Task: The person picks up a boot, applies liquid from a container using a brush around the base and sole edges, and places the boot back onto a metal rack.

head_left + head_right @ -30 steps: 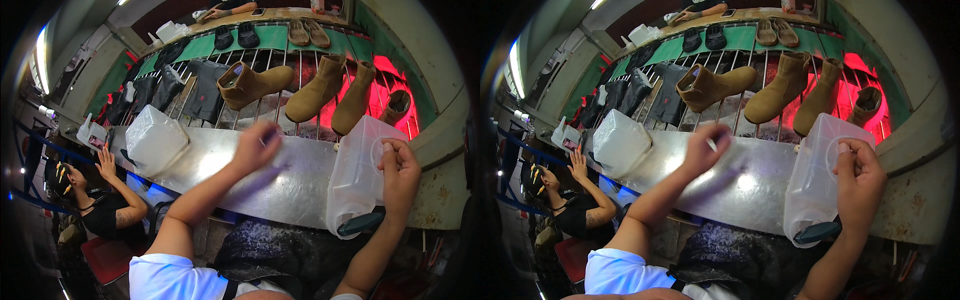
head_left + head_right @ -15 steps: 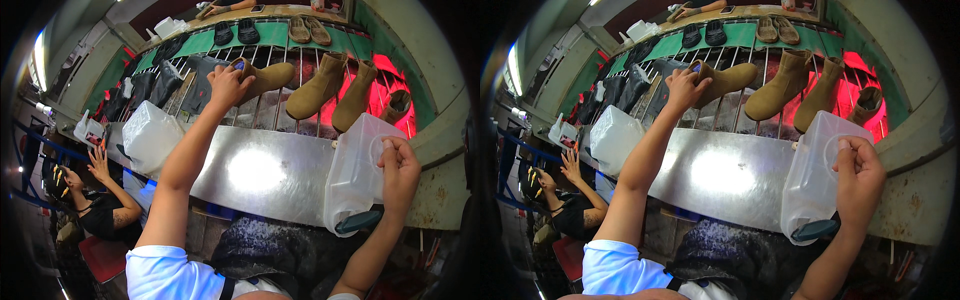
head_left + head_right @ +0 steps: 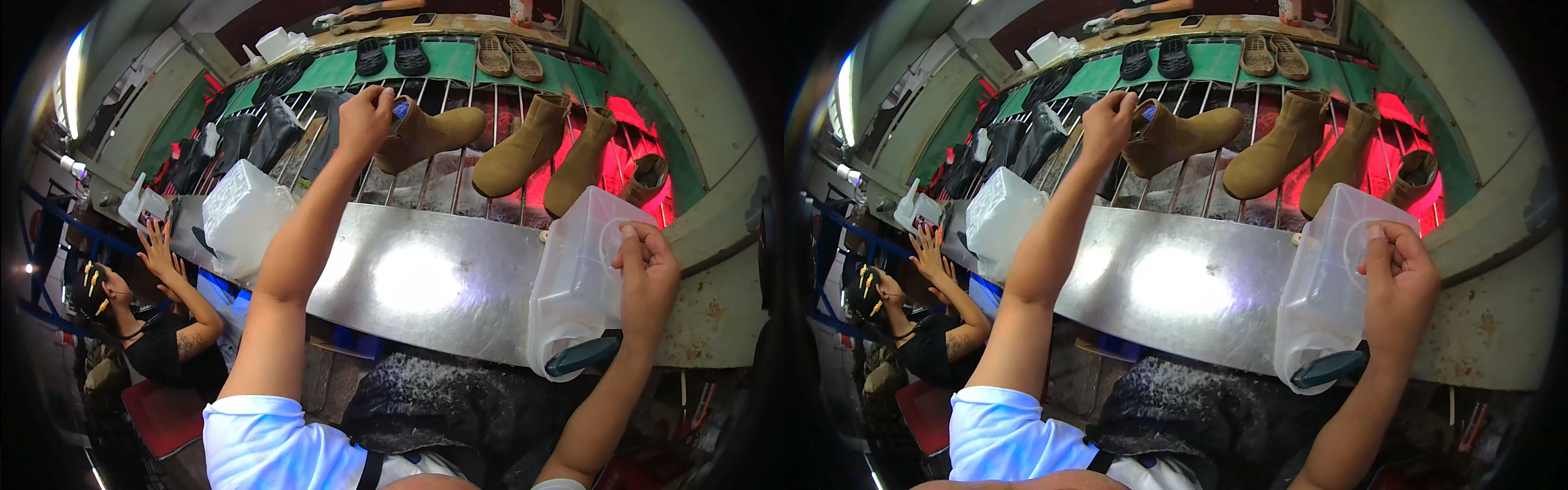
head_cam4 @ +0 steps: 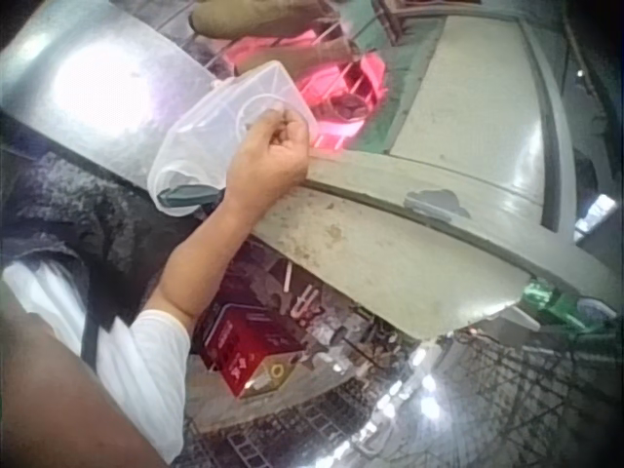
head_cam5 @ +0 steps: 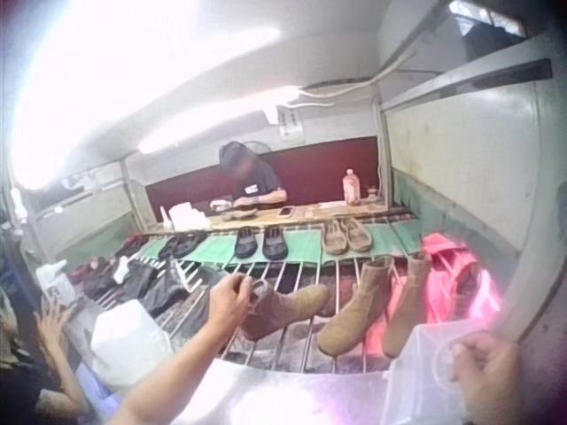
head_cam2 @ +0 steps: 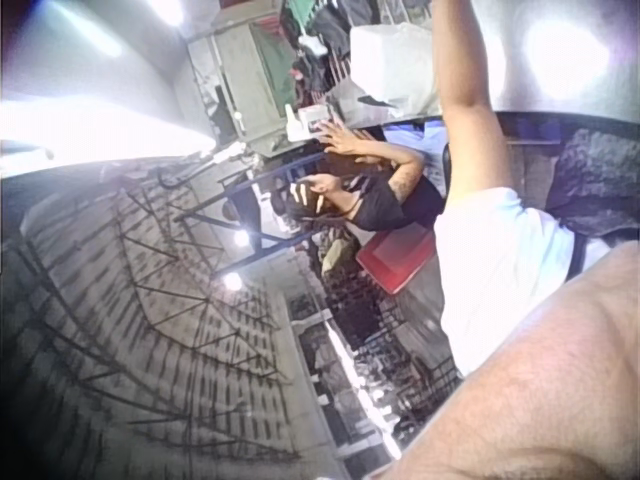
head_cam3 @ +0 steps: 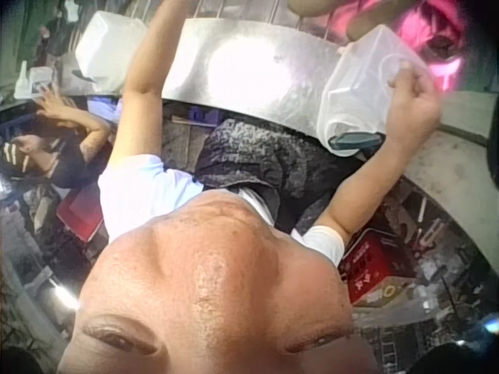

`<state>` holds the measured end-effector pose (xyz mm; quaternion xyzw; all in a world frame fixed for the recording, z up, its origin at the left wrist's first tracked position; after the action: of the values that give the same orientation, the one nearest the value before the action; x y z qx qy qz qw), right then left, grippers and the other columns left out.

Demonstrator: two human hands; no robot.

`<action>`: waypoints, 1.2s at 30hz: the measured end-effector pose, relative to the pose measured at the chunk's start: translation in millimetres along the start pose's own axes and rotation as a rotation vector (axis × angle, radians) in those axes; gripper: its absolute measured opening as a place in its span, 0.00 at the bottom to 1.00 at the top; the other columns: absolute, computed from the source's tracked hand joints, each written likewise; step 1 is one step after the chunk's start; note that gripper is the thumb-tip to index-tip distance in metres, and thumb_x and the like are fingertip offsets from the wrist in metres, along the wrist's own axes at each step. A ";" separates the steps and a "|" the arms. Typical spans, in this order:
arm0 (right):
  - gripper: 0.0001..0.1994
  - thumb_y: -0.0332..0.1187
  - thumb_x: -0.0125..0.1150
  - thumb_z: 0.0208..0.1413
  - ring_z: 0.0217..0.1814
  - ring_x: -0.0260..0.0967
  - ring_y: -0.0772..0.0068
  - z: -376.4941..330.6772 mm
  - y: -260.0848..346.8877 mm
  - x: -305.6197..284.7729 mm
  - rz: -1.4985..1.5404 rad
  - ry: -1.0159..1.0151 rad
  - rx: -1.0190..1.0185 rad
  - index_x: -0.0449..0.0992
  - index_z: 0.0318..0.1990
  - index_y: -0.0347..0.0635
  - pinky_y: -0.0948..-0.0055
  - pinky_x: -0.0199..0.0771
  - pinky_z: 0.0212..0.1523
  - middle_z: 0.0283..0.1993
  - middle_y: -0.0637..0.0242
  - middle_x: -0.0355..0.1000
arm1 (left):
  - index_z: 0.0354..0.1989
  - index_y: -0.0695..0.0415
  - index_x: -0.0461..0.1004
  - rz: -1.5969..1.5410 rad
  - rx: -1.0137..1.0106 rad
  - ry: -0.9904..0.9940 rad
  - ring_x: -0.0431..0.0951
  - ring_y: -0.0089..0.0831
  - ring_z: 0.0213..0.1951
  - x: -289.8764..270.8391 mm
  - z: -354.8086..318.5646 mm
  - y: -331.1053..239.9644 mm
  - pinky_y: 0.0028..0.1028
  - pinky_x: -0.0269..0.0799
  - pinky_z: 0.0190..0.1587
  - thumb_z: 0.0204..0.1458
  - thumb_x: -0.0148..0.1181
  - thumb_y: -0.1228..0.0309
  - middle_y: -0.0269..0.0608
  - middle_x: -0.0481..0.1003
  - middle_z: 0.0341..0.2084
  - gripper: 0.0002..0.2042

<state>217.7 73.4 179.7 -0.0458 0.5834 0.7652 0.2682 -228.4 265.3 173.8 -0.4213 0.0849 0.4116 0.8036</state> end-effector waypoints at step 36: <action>0.11 0.30 0.58 0.68 0.27 0.60 0.89 1.1 1.7 2.8 0.012 -0.001 -0.001 0.80 0.48 0.32 0.84 0.58 0.29 0.26 0.77 0.66 | 0.58 0.56 0.75 0.017 0.142 0.084 0.83 0.53 0.44 55.1 -22.3 -3.3 0.41 0.77 0.46 0.59 0.59 0.65 0.56 0.81 0.41 0.19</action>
<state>214.8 75.1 180.5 -0.0420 0.5831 0.7672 0.2638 -185.7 280.2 135.2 -0.3797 0.1511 0.3934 0.8236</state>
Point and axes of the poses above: each hand's wrist, its own z-axis towards the middle knuckle, its own x-axis out of the palm, y = z × x, the point moved 10 cm from there along z, towards the middle knuckle
